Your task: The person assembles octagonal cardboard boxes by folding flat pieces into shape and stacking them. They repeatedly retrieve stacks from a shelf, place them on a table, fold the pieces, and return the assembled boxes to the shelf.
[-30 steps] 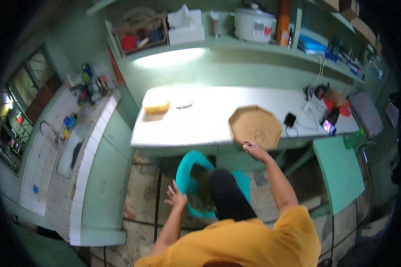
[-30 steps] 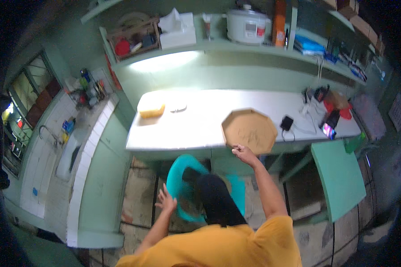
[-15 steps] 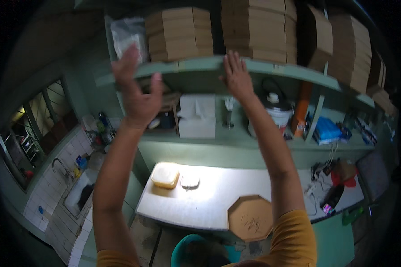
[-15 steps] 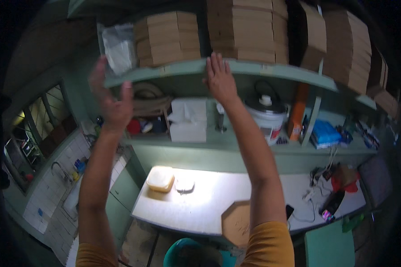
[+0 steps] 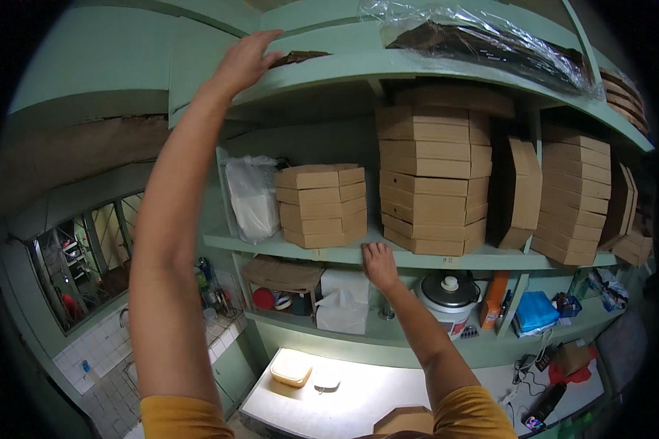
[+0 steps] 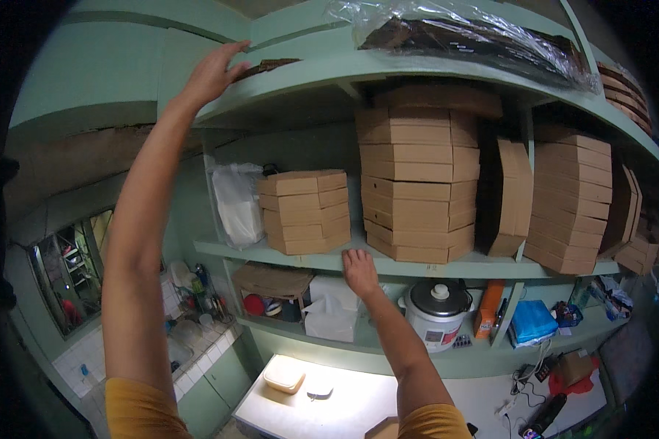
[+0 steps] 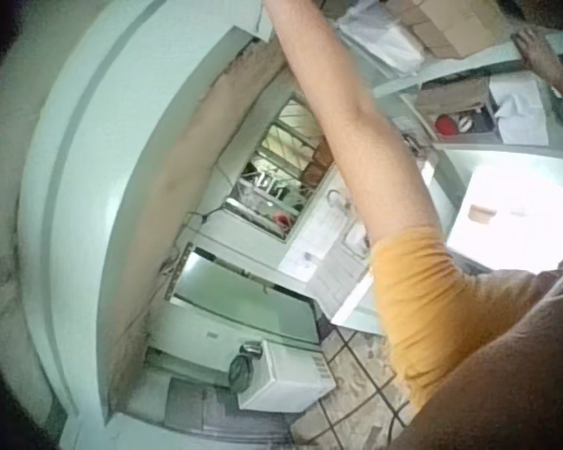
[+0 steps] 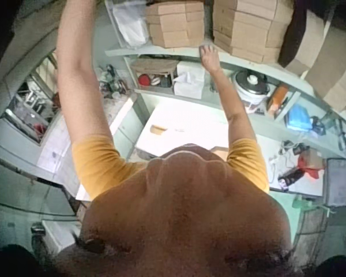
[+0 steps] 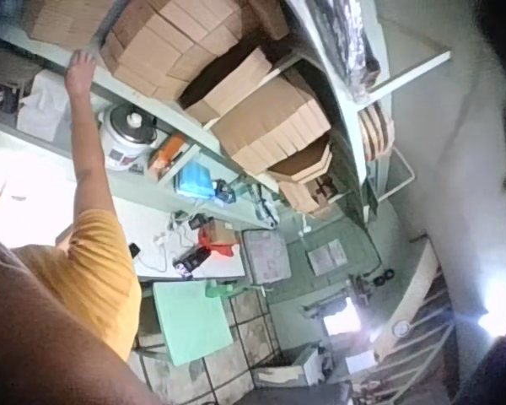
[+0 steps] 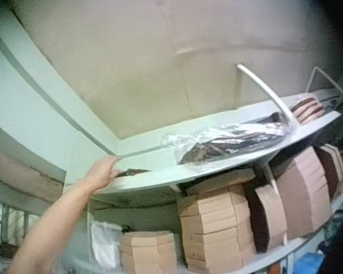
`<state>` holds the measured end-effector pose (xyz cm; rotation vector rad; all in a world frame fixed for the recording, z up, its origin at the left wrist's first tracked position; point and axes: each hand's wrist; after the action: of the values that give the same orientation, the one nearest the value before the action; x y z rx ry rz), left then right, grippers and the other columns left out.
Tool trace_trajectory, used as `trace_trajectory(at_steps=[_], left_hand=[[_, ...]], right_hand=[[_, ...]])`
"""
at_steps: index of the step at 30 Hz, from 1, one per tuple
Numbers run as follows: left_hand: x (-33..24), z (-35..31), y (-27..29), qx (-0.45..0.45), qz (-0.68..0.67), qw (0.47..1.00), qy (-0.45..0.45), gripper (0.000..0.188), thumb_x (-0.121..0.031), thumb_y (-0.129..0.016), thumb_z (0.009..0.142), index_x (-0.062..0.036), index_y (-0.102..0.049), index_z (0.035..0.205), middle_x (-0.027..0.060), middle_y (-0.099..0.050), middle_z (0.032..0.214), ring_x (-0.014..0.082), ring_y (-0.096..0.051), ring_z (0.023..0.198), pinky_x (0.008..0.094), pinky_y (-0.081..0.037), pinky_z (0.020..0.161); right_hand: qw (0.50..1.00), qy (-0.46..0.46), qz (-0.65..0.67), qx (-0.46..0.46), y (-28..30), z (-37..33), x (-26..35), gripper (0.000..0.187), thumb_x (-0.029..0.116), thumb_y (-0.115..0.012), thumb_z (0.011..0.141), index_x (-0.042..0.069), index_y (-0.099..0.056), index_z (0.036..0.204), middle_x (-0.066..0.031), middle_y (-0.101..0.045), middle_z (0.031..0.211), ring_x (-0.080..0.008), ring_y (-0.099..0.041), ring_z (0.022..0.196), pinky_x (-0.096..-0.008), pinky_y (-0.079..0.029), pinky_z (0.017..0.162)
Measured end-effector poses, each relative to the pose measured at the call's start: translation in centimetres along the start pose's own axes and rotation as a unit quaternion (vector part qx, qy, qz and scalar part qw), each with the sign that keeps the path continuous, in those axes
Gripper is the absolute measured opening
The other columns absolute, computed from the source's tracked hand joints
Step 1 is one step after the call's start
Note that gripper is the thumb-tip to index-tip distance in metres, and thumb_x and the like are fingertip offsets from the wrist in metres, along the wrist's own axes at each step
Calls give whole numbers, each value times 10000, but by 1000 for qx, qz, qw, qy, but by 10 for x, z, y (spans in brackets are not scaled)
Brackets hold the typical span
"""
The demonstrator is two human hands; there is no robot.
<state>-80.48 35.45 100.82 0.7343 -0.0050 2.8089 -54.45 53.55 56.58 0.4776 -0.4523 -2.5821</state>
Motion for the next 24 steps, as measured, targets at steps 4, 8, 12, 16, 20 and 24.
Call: trace_trajectory(at_steps=[4, 8, 12, 16, 20, 24], left_hand=[[3, 33, -30, 144, 1, 989, 25, 483, -300, -683, 848, -57, -583, 1253, 177, -624, 1188, 329, -581, 1119, 400, -457, 950], [4, 48, -31, 196, -3, 980, 24, 359, -246, -691, 820, -38, -669, 1112, 172, -688, 996, 334, -648, 965, 395, -502, 871], [8, 51, -29, 179, 91, 978, -50, 265, -257, -656, 814, -44, -689, 970, 173, -678, 923, 358, -626, 906, 452, -491, 811], [20, 48, -8, 104, 119, 986, -56, 253, -235, -635, 849, -26, -665, 989, 191, -674, 905, 354, -641, 856, 435, -497, 772], [26, 62, 35, 42, 47, 998, 5, 271, -262, -614, 894, -40, -654, 1046, 178, -679, 922, 313, -661, 901, 392, -500, 789], [11, 59, 54, 95, -69, 985, 126, 551, -119, -595, 868, -77, -432, 1393, 268, -504, 1332, 304, -532, 1228, 408, -441, 979]], right_hand=[[1000, -2, 9, -8, -1, 1, -2, 405, 116, -614, 740, 17, -566, 1130, -104, -537, 1006, -283, -510, 1004, -409, -404, 900], [1000, -8, 9, -6, -4, 0, -3, 399, 120, -605, 743, 18, -568, 1127, -98, -539, 1004, -275, -514, 987, -401, -407, 892], [1000, -17, 10, -1, -3, 0, -2, 384, 113, -598, 743, 19, -575, 1114, -94, -539, 999, -269, -515, 978, -393, -408, 885], [1000, -5, 3, -16, -4, 0, -2, 369, 113, -594, 745, 14, -579, 1099, -93, -534, 992, -268, -512, 977, -388, -407, 883], [1000, 1, -13, -21, -10, 0, -5, 529, 159, -712, 672, 14, -559, 1158, -98, -521, 1010, -278, -495, 988, -398, -400, 889], [1000, -1, -7, -11, -14, -1, -6, 524, 164, -711, 673, 9, -565, 1151, -100, -525, 1015, -283, -498, 986, -397, -402, 885]])
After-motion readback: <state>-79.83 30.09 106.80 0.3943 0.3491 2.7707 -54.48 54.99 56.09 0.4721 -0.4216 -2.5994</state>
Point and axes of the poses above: each hand's wrist, its own z-axis towards the middle knuckle, its own y-axis out of the back of the hand, x = y × z
